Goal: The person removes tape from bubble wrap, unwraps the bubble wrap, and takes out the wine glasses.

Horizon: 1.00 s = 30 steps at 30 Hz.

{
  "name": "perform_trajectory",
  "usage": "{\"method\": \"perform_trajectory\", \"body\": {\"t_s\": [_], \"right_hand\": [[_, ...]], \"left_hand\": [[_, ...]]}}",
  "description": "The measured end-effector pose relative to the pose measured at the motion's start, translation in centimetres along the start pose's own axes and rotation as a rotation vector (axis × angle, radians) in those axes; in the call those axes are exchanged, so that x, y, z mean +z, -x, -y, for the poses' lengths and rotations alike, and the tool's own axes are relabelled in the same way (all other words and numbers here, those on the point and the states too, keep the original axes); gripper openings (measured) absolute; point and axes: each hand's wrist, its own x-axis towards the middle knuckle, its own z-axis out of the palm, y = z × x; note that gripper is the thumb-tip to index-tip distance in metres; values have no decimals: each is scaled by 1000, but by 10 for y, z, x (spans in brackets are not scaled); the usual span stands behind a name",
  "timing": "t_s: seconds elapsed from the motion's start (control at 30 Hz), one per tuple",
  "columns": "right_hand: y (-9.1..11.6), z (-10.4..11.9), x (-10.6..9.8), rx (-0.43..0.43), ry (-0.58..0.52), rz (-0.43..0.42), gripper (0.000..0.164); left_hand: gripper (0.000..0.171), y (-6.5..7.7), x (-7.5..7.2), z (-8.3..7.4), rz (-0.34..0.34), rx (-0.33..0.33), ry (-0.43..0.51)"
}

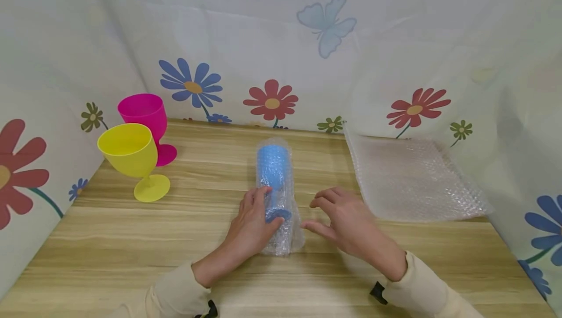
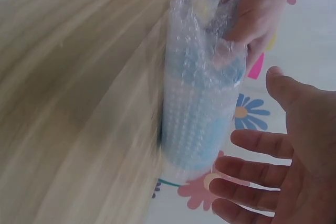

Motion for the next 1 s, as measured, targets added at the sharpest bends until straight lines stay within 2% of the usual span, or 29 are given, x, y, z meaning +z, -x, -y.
{"method": "perform_trajectory", "body": {"t_s": [0.17,0.37,0.6,0.77,1.0], "right_hand": [[-3,7,9,10,-15,0,53],[-5,15,18,100,-83,56,57],[-6,24,25,204,-306,121,39],[-10,29,27,232,-358,129,30],[-17,32,33,273,-451,79,23]], "left_hand": [[64,0,-1,0,1,9,1],[65,0,-1,1,2,11,3],[64,0,-2,0,3,12,1],[64,0,-1,1,1,14,4],[64,-2,0,3,5,11,9]]}}
